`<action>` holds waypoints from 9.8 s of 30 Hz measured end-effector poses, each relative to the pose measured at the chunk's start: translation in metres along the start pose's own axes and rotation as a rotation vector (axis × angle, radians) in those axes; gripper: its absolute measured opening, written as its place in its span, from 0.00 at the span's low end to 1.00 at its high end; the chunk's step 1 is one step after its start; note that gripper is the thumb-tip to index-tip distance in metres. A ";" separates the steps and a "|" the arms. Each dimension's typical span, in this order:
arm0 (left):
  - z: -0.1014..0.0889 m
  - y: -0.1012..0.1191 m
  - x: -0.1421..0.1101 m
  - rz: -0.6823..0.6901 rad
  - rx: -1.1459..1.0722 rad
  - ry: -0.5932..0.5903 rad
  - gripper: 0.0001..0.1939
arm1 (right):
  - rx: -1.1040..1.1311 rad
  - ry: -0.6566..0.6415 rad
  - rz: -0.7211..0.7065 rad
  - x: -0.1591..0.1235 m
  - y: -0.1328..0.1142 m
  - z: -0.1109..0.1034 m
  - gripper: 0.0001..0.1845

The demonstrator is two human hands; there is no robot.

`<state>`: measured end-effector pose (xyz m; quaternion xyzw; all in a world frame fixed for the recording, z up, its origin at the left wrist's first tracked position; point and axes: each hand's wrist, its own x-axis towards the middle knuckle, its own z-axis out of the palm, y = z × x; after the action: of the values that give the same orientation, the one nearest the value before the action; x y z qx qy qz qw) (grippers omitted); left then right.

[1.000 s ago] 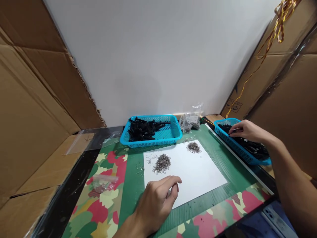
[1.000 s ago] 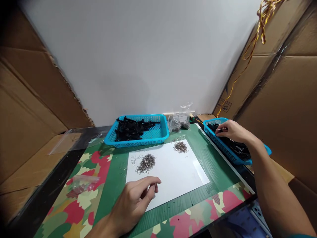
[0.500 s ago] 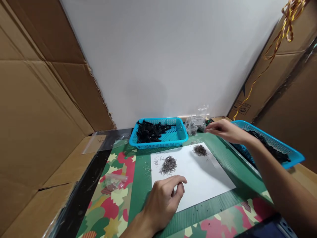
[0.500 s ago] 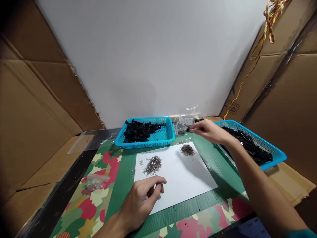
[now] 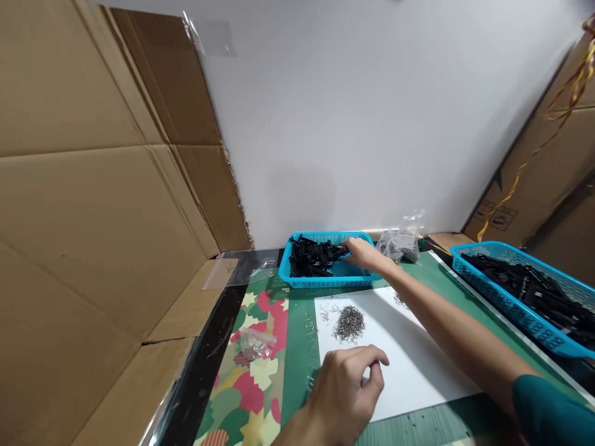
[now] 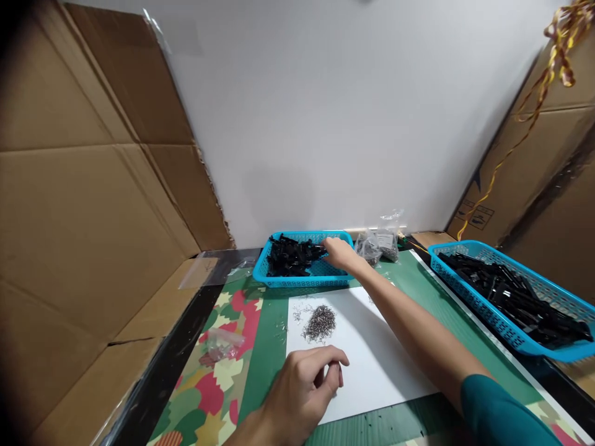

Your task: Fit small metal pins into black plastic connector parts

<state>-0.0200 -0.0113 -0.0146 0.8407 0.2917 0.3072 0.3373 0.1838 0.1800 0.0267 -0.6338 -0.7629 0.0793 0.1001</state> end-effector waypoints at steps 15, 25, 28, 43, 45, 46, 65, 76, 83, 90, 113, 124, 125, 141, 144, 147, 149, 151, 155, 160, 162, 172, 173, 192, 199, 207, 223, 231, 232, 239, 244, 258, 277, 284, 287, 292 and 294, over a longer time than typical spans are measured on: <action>-0.003 0.000 0.008 -0.247 -0.293 0.201 0.15 | 0.147 0.227 -0.071 -0.079 0.012 -0.061 0.18; -0.003 -0.003 0.017 -0.399 -0.755 0.236 0.27 | 0.874 -0.215 -0.270 -0.161 0.027 -0.026 0.19; 0.001 -0.002 0.015 -0.368 -0.668 0.200 0.19 | 0.887 -0.214 -0.262 -0.171 0.023 -0.015 0.17; -0.005 -0.002 0.022 -0.387 -0.577 0.429 0.09 | 0.647 0.028 0.047 -0.177 -0.008 0.042 0.04; -0.005 0.000 0.022 -0.406 -0.584 0.418 0.10 | 0.603 0.017 0.061 -0.177 -0.010 0.042 0.04; -0.005 0.000 0.022 -0.407 -0.584 0.414 0.10 | 0.584 0.014 0.067 -0.177 -0.011 0.042 0.04; -0.003 0.004 0.023 -0.400 -0.560 0.360 0.08 | 0.884 0.186 -0.002 -0.186 -0.002 0.020 0.12; 0.002 0.005 0.018 -0.355 -0.612 0.214 0.12 | 1.083 0.185 -0.120 -0.194 -0.008 0.016 0.08; 0.005 0.004 0.019 -0.321 -0.736 0.122 0.15 | 1.150 0.138 -0.192 -0.196 -0.010 0.018 0.06; 0.001 0.004 0.021 -0.382 -0.760 0.141 0.11 | 1.129 0.184 -0.150 -0.196 -0.011 0.019 0.05; -0.004 0.007 0.017 -0.291 -0.289 0.165 0.07 | 0.764 0.349 -0.453 -0.198 -0.011 0.017 0.04; -0.005 0.006 0.016 -0.347 -0.353 0.173 0.08 | 0.856 0.358 -0.301 -0.196 -0.009 0.016 0.05; -0.005 0.006 0.016 -0.347 -0.366 0.170 0.08 | 0.870 0.357 -0.295 -0.196 -0.009 0.016 0.05; 0.002 0.003 0.016 -0.437 -0.510 0.152 0.15 | 1.050 0.325 -0.076 -0.187 -0.002 0.016 0.07; 0.001 0.004 0.017 -0.421 -0.541 0.192 0.15 | 1.091 0.267 -0.051 -0.186 -0.001 0.015 0.08; 0.000 0.003 0.018 -0.410 -0.602 0.196 0.15 | 1.146 0.173 -0.041 -0.184 0.002 0.014 0.10; 0.000 0.003 0.019 -0.416 -0.657 0.188 0.16 | 1.190 0.117 -0.046 -0.183 0.005 0.014 0.11; -0.001 0.005 0.019 -0.432 -0.698 0.194 0.18 | 1.236 0.063 -0.054 -0.182 0.007 0.015 0.11; -0.001 0.007 0.018 -0.457 -0.689 0.239 0.22 | 1.289 -0.042 -0.071 -0.183 0.010 0.014 0.12; -0.001 0.005 0.019 -0.430 -0.656 0.254 0.23 | 1.281 -0.168 -0.148 -0.186 0.009 0.011 0.13; -0.002 0.005 0.020 -0.407 -0.668 0.255 0.22 | 1.263 -0.160 -0.160 -0.187 0.006 0.011 0.12; 0.003 0.010 0.017 -0.557 -1.014 0.067 0.20 | 1.270 0.045 -0.127 -0.196 -0.011 0.016 0.07; 0.004 0.011 0.016 -0.571 -1.059 0.042 0.18 | 1.284 0.053 -0.114 -0.198 -0.014 0.017 0.07; 0.006 0.019 0.011 -0.606 -1.185 -0.085 0.14 | 1.227 0.254 -0.164 -0.209 -0.031 0.030 0.04; 0.007 0.017 0.010 -0.616 -1.214 -0.104 0.13 | 1.052 0.349 -0.362 -0.207 -0.028 0.030 0.05; 0.007 0.015 0.010 -0.603 -1.156 -0.074 0.14 | 0.843 0.259 -0.518 -0.204 -0.015 0.019 0.06; 0.005 0.019 0.012 -0.443 -1.157 -0.120 0.11 | 0.994 0.315 -0.377 -0.208 -0.024 0.010 0.04; 0.004 0.019 0.012 -0.436 -1.145 -0.128 0.11 | 0.966 0.326 -0.407 -0.208 -0.022 0.009 0.04; 0.004 0.019 0.012 -0.439 -1.145 -0.131 0.11 | 0.964 0.324 -0.404 -0.208 -0.022 0.010 0.04; 0.005 0.019 0.011 -0.445 -1.124 -0.120 0.11 | 0.957 0.314 -0.470 -0.207 -0.018 0.011 0.05; 0.006 0.017 0.013 -0.442 -1.151 -0.129 0.12 | 0.832 0.292 -0.625 -0.204 -0.011 0.010 0.06; 0.007 0.015 0.015 -0.472 -1.145 -0.118 0.14 | 0.989 0.109 -0.444 -0.203 -0.003 0.010 0.06; 0.007 0.017 0.014 -0.498 -1.174 -0.157 0.16 | 0.990 0.133 -0.358 -0.206 -0.009 -0.002 0.03; 0.007 0.018 0.014 -0.478 -1.203 -0.160 0.15 | 0.972 0.185 -0.371 -0.206 -0.010 -0.001 0.04; 0.007 0.017 0.015 -0.456 -1.229 -0.167 0.13 | 0.979 0.176 -0.379 -0.207 -0.010 0.000 0.05; 0.006 0.016 0.014 -0.490 -1.216 -0.177 0.12 | 1.052 0.142 -0.375 -0.206 -0.009 0.001 0.01; 0.006 0.016 0.013 -0.510 -1.209 -0.181 0.12 | 1.092 0.106 -0.379 -0.205 -0.008 0.002 0.02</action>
<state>-0.0031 -0.0143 -0.0016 0.4306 0.2282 0.2555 0.8350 0.2121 -0.0230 0.0160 -0.3456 -0.7055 0.4102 0.4633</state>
